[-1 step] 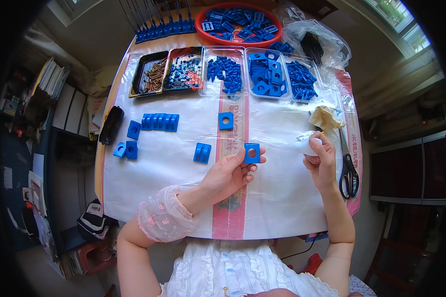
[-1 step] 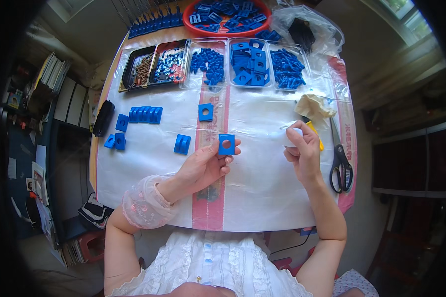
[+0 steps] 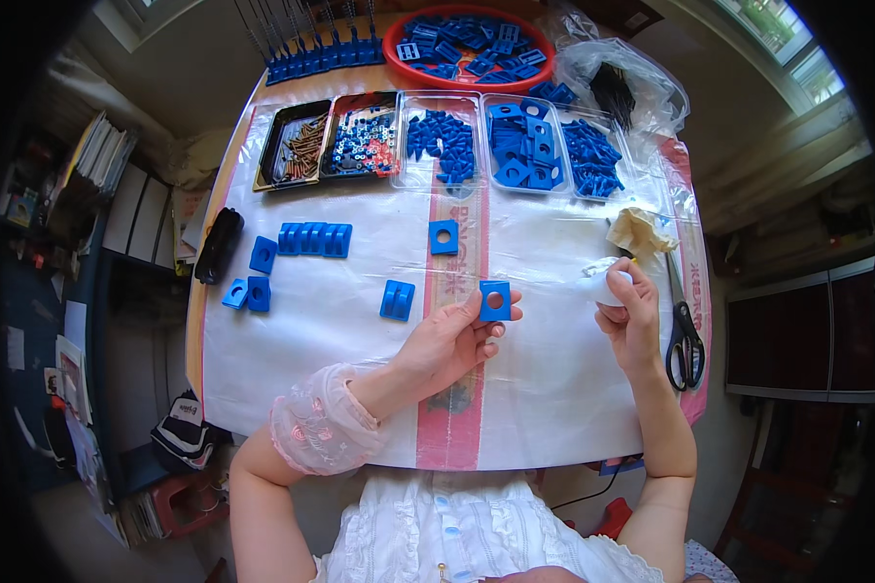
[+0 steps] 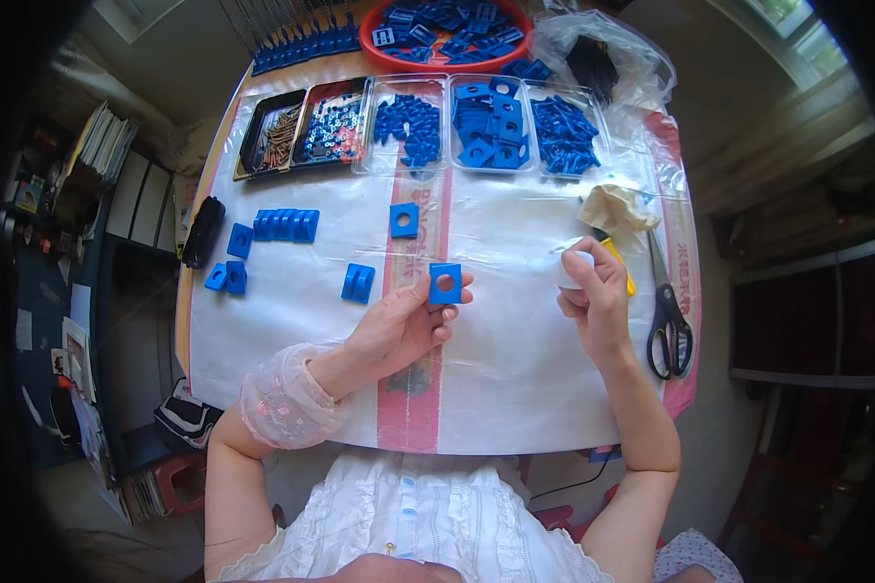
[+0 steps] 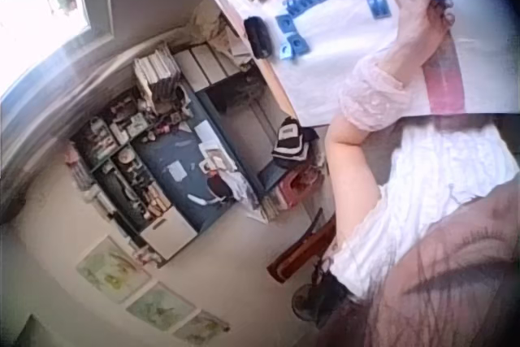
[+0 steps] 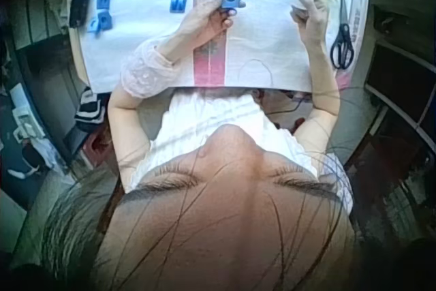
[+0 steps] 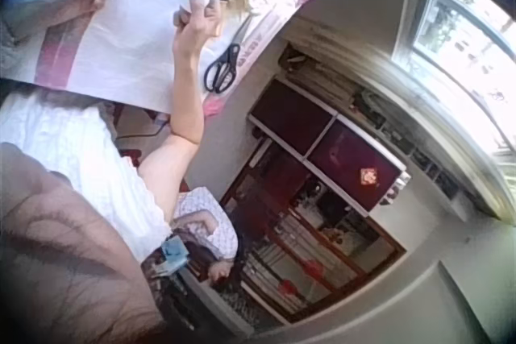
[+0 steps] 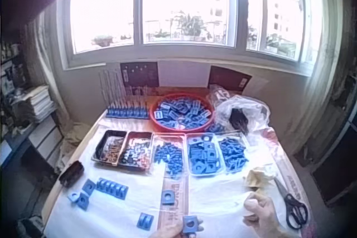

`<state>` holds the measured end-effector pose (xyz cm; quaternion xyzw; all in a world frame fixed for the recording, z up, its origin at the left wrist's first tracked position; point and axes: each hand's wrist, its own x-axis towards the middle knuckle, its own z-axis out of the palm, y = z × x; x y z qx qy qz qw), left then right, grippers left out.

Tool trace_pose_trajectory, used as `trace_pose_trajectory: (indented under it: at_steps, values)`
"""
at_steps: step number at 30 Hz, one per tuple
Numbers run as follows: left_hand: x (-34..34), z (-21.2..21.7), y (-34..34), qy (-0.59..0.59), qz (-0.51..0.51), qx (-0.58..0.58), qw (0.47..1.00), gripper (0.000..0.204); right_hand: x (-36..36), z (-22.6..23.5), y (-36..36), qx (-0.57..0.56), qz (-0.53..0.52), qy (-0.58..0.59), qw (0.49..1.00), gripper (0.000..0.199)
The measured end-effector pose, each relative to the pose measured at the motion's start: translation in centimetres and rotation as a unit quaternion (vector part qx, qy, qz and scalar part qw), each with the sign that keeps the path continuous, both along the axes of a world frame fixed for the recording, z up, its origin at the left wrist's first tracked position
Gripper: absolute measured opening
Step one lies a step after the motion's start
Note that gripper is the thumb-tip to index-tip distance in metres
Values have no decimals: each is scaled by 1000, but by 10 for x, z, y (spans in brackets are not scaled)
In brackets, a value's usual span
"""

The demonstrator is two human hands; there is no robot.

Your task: Manually assemble and glue small plastic electronic housing components.

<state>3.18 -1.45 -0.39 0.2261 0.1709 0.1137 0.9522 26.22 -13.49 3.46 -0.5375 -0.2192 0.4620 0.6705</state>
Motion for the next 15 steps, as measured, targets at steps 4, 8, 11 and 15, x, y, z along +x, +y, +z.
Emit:
trace_pose_trajectory:
  at_steps: [4, 8, 11, 15]
  values:
    - [0, 0, 0, -1, -1, -3, 1000, 52, -1, 1, 0, 0, 1, -2, 1000, 13]
    - [0, -1, 0, 0, 0, -4, 1000, 52, 0, -1, 0, 1, 4, -5, 1000, 13]
    - [0, -1, 0, -1, -3, -5, 1000, 52, 0, 0, -1, 0, 3, -6, 1000, 13]
    - [0, -2, 0, -2, -3, -8, 1000, 51, -1, 0, 0, 2, 4, -5, 1000, 13]
